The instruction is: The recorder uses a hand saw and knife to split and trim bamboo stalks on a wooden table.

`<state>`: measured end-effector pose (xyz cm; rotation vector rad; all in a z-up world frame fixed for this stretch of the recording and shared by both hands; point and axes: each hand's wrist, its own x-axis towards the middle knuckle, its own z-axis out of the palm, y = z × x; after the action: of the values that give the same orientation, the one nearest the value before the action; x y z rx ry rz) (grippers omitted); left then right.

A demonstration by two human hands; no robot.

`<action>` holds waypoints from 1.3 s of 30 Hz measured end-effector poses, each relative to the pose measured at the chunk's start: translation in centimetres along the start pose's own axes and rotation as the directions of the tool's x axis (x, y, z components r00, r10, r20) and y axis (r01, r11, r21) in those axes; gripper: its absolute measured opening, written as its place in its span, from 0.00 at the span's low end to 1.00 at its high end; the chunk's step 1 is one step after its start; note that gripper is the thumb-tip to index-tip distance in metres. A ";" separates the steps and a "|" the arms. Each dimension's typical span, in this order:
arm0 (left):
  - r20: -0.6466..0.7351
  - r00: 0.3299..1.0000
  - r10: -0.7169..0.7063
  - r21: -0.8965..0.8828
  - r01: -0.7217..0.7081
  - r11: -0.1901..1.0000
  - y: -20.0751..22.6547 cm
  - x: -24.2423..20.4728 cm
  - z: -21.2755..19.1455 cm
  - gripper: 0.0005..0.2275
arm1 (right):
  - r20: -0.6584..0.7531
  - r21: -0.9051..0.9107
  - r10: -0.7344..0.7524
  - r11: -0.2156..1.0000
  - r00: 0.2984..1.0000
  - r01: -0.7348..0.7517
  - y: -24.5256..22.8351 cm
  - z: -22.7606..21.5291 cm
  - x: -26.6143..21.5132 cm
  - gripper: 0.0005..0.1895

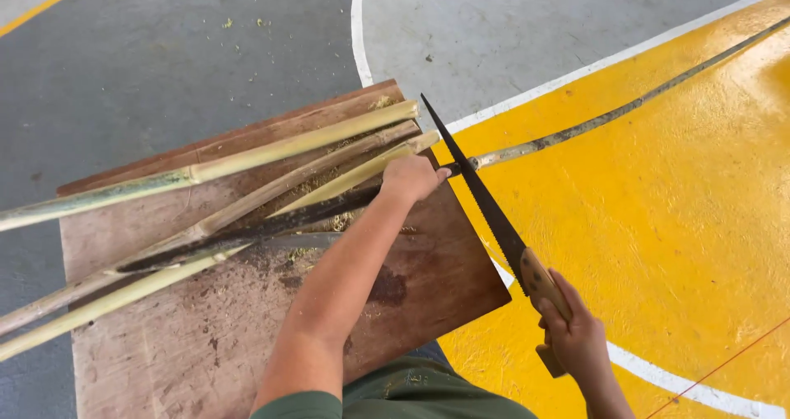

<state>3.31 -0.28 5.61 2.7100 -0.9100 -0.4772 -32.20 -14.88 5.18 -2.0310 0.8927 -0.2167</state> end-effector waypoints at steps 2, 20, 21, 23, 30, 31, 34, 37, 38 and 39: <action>0.017 1.000 0.005 0.002 -0.005 1.000 0.4 -0.3 0.1 0.30 | -0.036 -0.013 -0.093 0.996 0.995 0.092 0.3 2.4 2.5 0.28; -0.018 0.999 0.043 0.007 -0.043 0.999 -0.4 0.4 1.1 0.29 | -0.037 -0.044 -0.090 0.995 0.995 0.088 -3.4 5.1 6.2 0.28; -0.029 0.998 0.056 0.022 -0.055 0.998 -0.3 0.6 0.7 0.29 | -0.010 0.030 -0.028 0.999 1.000 0.028 -3.7 5.0 6.6 0.30; -0.024 0.999 0.036 -0.015 -0.036 0.999 -0.3 -0.1 0.3 0.29 | -0.012 -0.015 -0.025 1.000 1.000 0.025 -2.8 3.3 4.4 0.29; 0.039 0.999 0.009 -0.069 -0.007 0.998 0.2 -0.1 1.3 0.29 | -0.015 -0.106 -0.022 0.994 1.000 0.021 -2.3 1.0 2.2 0.27; 0.052 0.999 0.012 -0.060 -0.009 0.998 0.1 -0.5 1.6 0.29 | -0.014 -0.098 -0.009 0.995 1.000 0.007 -2.8 2.5 3.3 0.27; 0.017 0.999 0.028 -0.031 -0.028 0.999 0.7 -0.7 1.4 0.30 | -0.044 -0.033 -0.197 0.980 0.979 0.196 -3.3 4.4 6.3 0.25; -0.035 0.998 0.048 -0.030 -0.049 0.998 0.0 -0.7 -0.1 0.28 | 0.024 0.022 -0.209 0.978 0.978 0.208 -2.6 3.1 5.7 0.29; 0.027 0.999 0.018 -0.059 -0.017 0.998 0.1 -1.1 -0.1 0.29 | 0.032 -0.002 -0.055 0.998 0.998 0.055 -2.1 2.0 3.4 0.29; 0.072 0.997 -0.016 -0.101 0.023 0.995 0.3 -0.9 -0.6 0.29 | 0.037 -0.040 0.079 0.996 0.996 -0.078 -2.1 0.3 2.2 0.29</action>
<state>2.71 0.08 6.46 2.6268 -0.8532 -0.6103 -29.37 -15.43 6.29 -2.0238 0.9568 -0.1172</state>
